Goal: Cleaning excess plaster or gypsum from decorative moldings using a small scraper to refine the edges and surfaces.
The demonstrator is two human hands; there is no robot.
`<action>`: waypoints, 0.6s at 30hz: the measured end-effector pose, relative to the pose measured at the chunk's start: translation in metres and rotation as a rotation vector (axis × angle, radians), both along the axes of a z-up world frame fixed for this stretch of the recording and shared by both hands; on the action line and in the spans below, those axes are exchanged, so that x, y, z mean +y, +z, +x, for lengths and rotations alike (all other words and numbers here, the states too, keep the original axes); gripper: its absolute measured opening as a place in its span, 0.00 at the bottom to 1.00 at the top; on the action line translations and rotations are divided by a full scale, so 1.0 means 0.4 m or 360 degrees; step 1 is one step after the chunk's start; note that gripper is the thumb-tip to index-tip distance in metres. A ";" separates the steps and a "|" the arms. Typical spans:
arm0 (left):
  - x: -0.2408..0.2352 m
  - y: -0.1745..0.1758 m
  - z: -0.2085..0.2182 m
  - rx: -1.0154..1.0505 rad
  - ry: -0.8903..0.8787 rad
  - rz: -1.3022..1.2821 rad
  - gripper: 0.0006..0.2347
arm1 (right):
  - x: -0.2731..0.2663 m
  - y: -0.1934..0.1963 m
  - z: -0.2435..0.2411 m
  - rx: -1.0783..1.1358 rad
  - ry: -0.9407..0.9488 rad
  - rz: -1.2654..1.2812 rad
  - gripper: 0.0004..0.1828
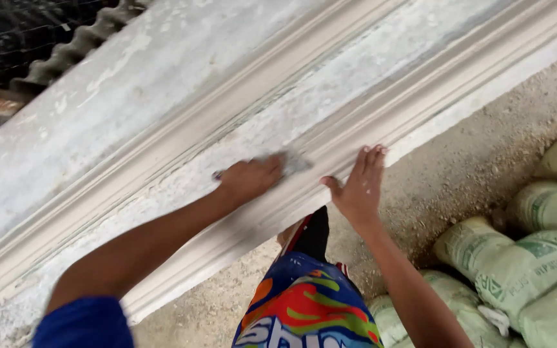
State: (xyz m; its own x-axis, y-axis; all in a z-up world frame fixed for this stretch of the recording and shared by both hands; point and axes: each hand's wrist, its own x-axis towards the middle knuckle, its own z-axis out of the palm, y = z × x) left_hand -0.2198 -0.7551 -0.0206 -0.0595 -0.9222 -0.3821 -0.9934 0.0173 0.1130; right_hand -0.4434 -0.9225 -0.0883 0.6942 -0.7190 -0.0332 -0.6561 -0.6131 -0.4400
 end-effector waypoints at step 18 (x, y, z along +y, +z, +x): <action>-0.887 -0.239 -0.088 -0.0289 -0.0126 -0.0780 0.15 | -0.708 0.105 -0.051 0.0631 -0.0196 0.0221 0.68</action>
